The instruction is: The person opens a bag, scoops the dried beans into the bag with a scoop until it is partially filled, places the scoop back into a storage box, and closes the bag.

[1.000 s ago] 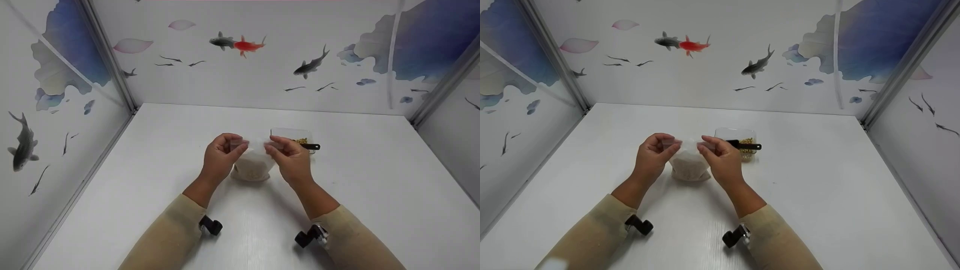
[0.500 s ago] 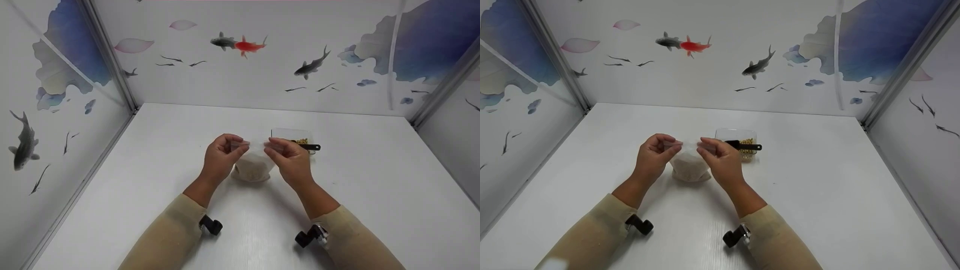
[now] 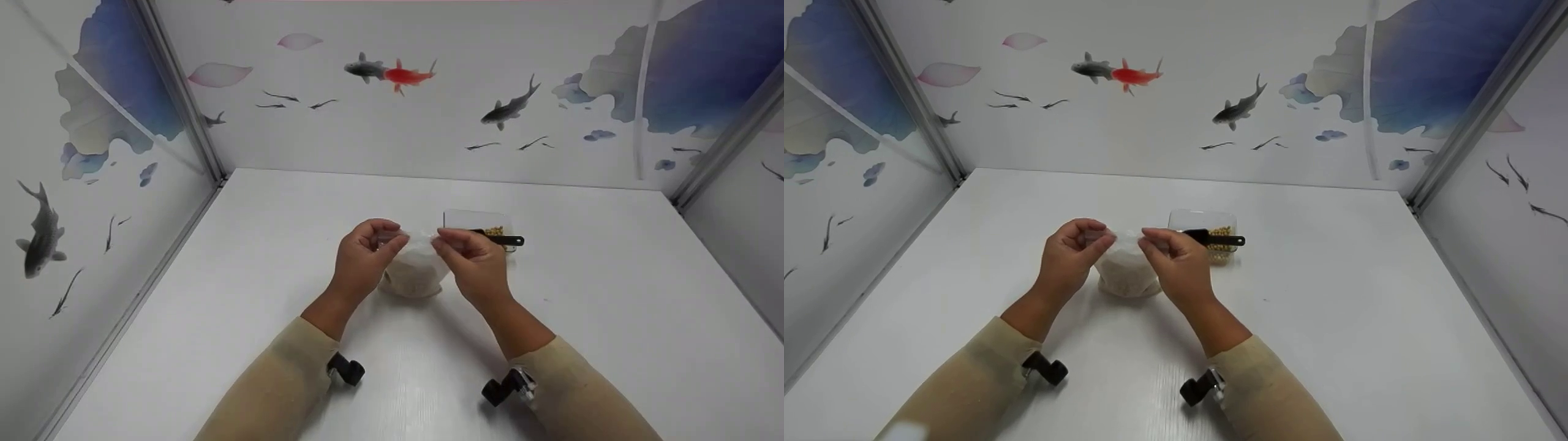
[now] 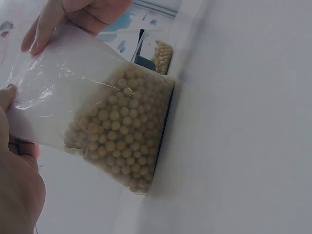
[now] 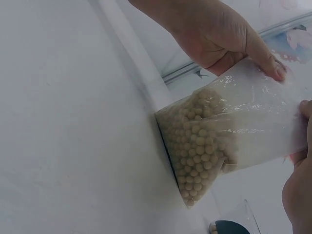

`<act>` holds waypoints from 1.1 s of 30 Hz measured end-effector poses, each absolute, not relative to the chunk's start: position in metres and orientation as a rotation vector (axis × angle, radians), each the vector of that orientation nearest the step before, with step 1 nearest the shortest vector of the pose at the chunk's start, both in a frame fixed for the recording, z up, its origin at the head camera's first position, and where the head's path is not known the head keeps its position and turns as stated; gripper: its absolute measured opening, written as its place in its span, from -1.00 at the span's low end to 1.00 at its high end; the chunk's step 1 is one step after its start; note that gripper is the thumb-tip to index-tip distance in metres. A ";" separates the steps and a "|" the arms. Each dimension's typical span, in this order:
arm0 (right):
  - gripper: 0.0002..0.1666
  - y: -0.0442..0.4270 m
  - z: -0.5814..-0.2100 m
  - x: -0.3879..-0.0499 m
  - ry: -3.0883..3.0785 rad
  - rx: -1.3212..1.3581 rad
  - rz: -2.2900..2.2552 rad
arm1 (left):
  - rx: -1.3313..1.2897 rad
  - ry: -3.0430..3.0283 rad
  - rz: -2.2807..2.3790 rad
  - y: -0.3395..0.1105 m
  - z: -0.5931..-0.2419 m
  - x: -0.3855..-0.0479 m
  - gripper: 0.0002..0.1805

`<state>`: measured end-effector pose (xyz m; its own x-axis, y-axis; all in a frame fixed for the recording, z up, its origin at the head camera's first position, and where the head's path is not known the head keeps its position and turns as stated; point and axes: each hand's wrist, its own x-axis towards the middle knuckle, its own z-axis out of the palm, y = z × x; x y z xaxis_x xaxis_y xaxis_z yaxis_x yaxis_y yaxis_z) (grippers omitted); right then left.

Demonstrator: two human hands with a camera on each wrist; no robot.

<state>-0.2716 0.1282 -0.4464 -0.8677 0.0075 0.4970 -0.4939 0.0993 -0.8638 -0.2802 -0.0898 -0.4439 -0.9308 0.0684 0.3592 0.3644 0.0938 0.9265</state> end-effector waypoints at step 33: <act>-0.70 0.120 -0.448 -0.266 -2.038 0.561 1.797 | -0.517 -2.227 -1.870 -0.082 -0.445 -0.275 -0.58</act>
<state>-0.2657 0.1203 -0.4476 -0.8545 -0.0547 0.5166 -0.5194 0.1099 -0.8475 -0.2746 -0.0818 -0.4454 -0.9216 0.1436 0.3606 0.3801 0.1450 0.9135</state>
